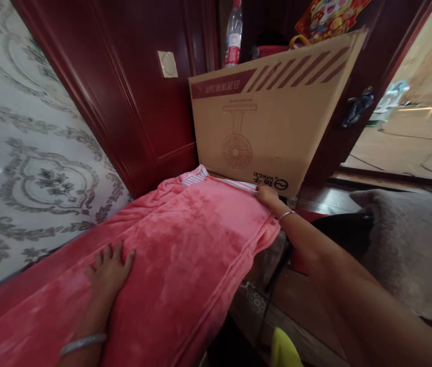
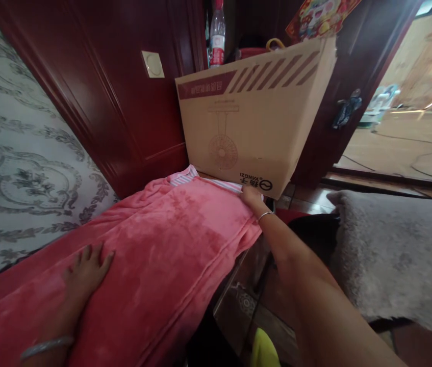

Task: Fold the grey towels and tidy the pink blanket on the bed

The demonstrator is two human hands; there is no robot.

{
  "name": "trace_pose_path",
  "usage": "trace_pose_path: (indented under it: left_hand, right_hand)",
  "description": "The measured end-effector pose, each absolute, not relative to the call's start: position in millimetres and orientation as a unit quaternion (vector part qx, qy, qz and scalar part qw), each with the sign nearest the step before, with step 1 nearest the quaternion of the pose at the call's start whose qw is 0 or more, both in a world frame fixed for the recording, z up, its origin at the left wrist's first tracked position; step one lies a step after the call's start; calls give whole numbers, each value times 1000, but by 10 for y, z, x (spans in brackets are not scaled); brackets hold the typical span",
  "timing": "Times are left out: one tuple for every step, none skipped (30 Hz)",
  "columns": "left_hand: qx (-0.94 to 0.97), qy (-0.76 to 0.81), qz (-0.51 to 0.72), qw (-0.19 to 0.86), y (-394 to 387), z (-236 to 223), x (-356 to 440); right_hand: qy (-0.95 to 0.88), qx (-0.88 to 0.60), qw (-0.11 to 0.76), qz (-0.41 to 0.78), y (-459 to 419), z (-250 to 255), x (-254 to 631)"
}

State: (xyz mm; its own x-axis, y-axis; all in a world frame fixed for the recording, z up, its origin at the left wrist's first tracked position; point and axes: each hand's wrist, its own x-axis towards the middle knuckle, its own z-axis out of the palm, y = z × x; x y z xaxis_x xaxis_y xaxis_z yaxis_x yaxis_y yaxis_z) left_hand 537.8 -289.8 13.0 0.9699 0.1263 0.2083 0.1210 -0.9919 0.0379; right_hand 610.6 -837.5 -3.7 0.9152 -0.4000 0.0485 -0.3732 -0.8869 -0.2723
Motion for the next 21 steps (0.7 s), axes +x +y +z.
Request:
trace_pose_path:
  left_hand:
    - [992, 45, 119, 10, -2914, 158, 5367]
    - [991, 20, 131, 9, -2948, 185, 5343]
    - [990, -16, 138, 12, -3004, 206, 5301]
    - [988, -62, 138, 22, -3087, 218, 5236]
    - [984, -115, 131, 42, -3197, 216, 5145]
    - [976, -170, 120, 67, -3329, 198, 5029]
    - [964, -223, 111, 96, -3480, 165, 4894]
    - [951, -262, 106, 121, -3639, 120, 4749]
    - [939, -297, 109, 137, -3797, 66, 4606]
    - [928, -324, 117, 144, -3944, 7, 4476]
    - [920, -343, 120, 146, -4073, -50, 4369]
    - [916, -355, 119, 143, -4176, -103, 4291]
    - [915, -361, 115, 137, -4252, -148, 4244]
    - [916, -364, 110, 130, -4301, -185, 4223]
    - [916, -367, 106, 126, -4326, -215, 4224]
    - [913, -373, 105, 127, -4334, -238, 4236]
    - [908, -382, 108, 134, -4330, -257, 4252]
    - [902, -391, 115, 145, -4321, -272, 4263]
    - [896, -397, 121, 158, -4312, -285, 4266]
    - [892, -400, 124, 168, -4307, -294, 4258]
    - [891, -400, 123, 173, -4307, -297, 4239]
  right_hand:
    - [204, -969, 126, -59, -8364, -17, 6052]
    - [207, -969, 123, -64, -8354, -2, 5994]
    - [209, -968, 120, -66, -8346, 7, 5935]
    - [211, -968, 118, -67, -8339, 14, 5878]
    - [212, -968, 117, -67, -8331, 18, 5827]
    - [213, -968, 116, -68, -8323, 23, 5784]
    - [213, -968, 115, -70, -8314, 31, 5749]
    - [213, -967, 114, -73, -8303, 42, 5724]
    - [213, -967, 114, -77, -8290, 57, 5707]
    - [214, -967, 114, -82, -8275, 75, 5697]
    - [215, -966, 115, -86, -8259, 95, 5693]
    - [217, -965, 117, -89, -8244, 115, 5692]
    - [222, -963, 120, -91, -8232, 134, 5693]
    - [227, -962, 122, -93, -8224, 150, 5694]
    - [235, -959, 124, -95, -8223, 162, 5694]
    - [244, -957, 126, -96, -8229, 167, 5692]
    - [254, -954, 128, -96, -8240, 165, 5687]
    - [263, -952, 129, -94, -8257, 156, 5679]
    - [271, -950, 129, -90, -8275, 138, 5670]
    - [277, -948, 130, -85, -8294, 114, 5658]
    - [279, -948, 130, -80, -8310, 85, 5646]
